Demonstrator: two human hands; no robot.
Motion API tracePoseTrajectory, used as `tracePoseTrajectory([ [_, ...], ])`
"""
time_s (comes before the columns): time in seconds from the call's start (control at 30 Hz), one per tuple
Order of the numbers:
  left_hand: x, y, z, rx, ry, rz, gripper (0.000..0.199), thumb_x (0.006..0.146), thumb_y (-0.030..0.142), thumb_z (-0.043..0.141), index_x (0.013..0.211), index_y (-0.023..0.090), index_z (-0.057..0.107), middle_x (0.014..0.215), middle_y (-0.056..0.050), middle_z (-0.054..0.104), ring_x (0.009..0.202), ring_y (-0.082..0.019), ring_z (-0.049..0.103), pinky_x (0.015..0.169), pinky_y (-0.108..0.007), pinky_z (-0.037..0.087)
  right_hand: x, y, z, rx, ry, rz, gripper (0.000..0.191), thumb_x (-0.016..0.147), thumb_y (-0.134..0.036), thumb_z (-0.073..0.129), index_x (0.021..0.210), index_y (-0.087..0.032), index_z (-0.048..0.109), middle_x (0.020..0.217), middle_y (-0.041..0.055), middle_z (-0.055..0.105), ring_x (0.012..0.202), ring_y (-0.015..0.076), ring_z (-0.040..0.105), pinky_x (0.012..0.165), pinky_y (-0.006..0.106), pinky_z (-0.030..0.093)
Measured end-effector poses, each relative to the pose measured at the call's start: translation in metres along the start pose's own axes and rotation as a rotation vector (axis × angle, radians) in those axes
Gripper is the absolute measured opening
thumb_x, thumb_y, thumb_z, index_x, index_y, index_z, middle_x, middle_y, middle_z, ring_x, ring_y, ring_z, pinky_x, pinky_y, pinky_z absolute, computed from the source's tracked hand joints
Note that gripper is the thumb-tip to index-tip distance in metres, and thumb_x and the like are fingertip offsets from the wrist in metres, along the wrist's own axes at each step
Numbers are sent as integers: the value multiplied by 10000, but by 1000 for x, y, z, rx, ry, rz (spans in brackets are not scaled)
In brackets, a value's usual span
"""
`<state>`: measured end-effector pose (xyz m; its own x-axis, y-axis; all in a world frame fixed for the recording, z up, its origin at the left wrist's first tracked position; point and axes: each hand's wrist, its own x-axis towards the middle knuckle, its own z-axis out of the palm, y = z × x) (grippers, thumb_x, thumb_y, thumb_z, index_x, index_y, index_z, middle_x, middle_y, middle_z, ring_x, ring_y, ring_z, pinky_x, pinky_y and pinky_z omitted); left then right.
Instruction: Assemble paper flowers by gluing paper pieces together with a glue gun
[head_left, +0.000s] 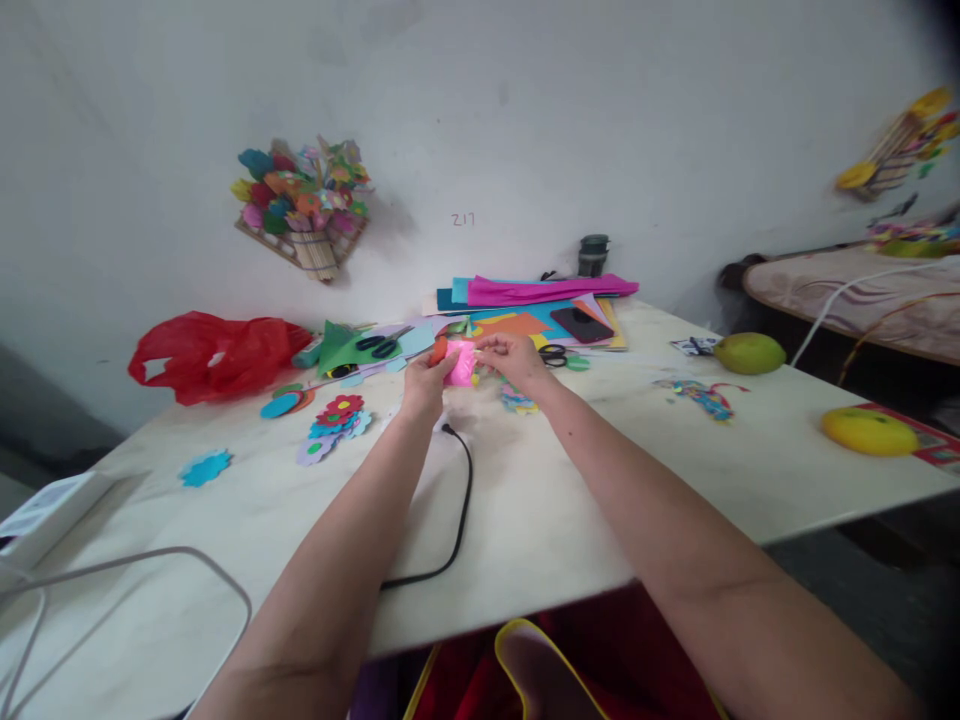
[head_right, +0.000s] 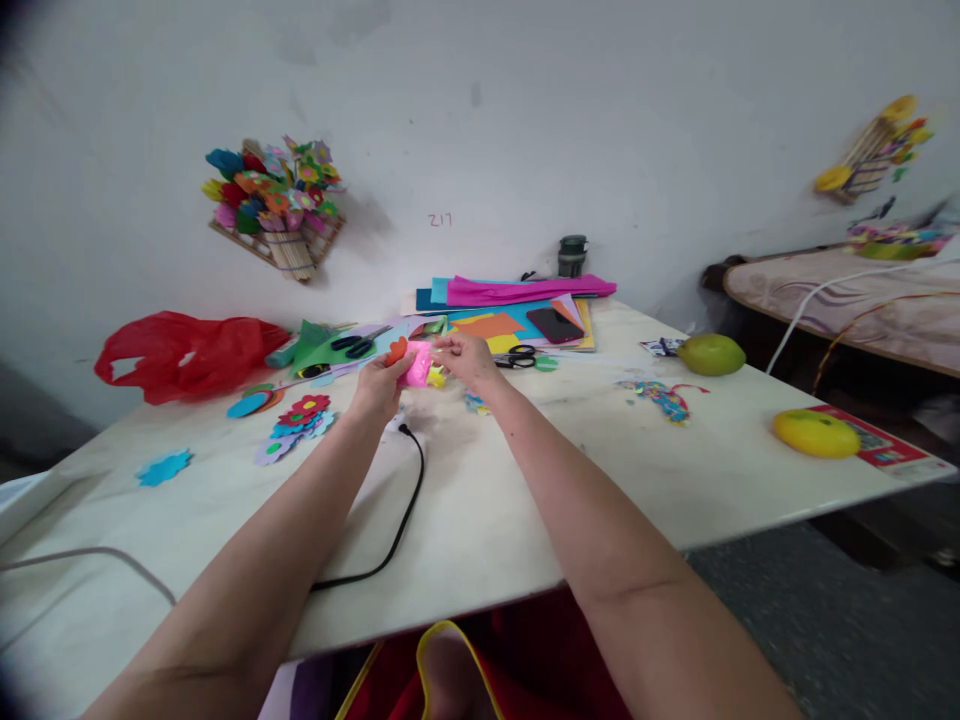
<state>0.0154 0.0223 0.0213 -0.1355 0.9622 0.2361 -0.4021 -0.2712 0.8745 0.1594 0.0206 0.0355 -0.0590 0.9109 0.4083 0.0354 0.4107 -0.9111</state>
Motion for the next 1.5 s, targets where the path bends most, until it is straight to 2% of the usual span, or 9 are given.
tracePoseTrajectory([
  [0.1,-1,1,1,-16,16,-1,376,414,287,855,691,126,658,597,-8,628,541,-123,567,559,-250,445,0,-1,1,-10,24,-2,93,660,-213,692,712,-151,647,590,0,628,538,125,576,556,255,479],
  [0.4,-3,0,3,1,28,-6,386,394,287,865,667,127,645,610,-4,626,554,-109,548,580,-245,439,-3,-6,-1,-94,-57,26,81,656,-205,689,638,-145,638,573,2,623,532,112,564,558,241,476],
  [0.6,-3,1,5,-4,18,21,361,438,294,852,677,132,635,615,6,609,569,-108,548,595,-246,432,3,7,2,-185,-10,-71,57,699,-214,655,693,-167,687,647,7,664,567,112,578,568,232,460],
  [0.73,-2,-2,4,16,61,31,350,439,279,847,674,133,633,605,5,609,583,-122,563,580,-245,423,5,13,1,-185,-100,-97,64,687,-197,646,643,-165,679,613,2,651,561,112,582,575,229,459],
  [0.87,-2,-2,4,20,30,56,346,433,298,847,659,138,639,578,11,601,562,-116,545,574,-243,423,3,8,-2,-73,-182,-85,68,663,-199,653,607,-161,661,605,-1,641,560,113,581,584,235,469],
  [1.1,-2,-1,4,7,18,74,369,419,313,846,672,131,648,621,-4,625,570,-115,543,592,-249,435,0,4,-8,-86,-303,-116,73,661,-194,646,690,-161,704,659,11,676,638,135,616,635,253,479],
  [1.27,2,-5,-2,3,30,82,348,445,304,841,674,133,644,609,9,606,551,-99,526,591,-244,425,-2,3,-5,-130,-266,-158,84,625,-158,659,682,-179,716,700,13,702,698,151,639,672,263,493],
  [1.4,2,-3,-2,10,20,85,346,464,334,835,677,143,641,597,12,602,546,-103,520,582,-249,428,-4,1,-2,-41,-259,-92,123,704,-252,625,687,-154,697,665,37,690,602,137,623,556,236,478],
  [1.5,1,-1,-1,17,23,86,347,466,345,834,675,146,640,594,12,598,552,-105,519,581,-249,428,-5,0,-1,1,-200,-41,157,742,-284,609,702,-145,671,645,41,683,555,120,605,508,217,459],
])
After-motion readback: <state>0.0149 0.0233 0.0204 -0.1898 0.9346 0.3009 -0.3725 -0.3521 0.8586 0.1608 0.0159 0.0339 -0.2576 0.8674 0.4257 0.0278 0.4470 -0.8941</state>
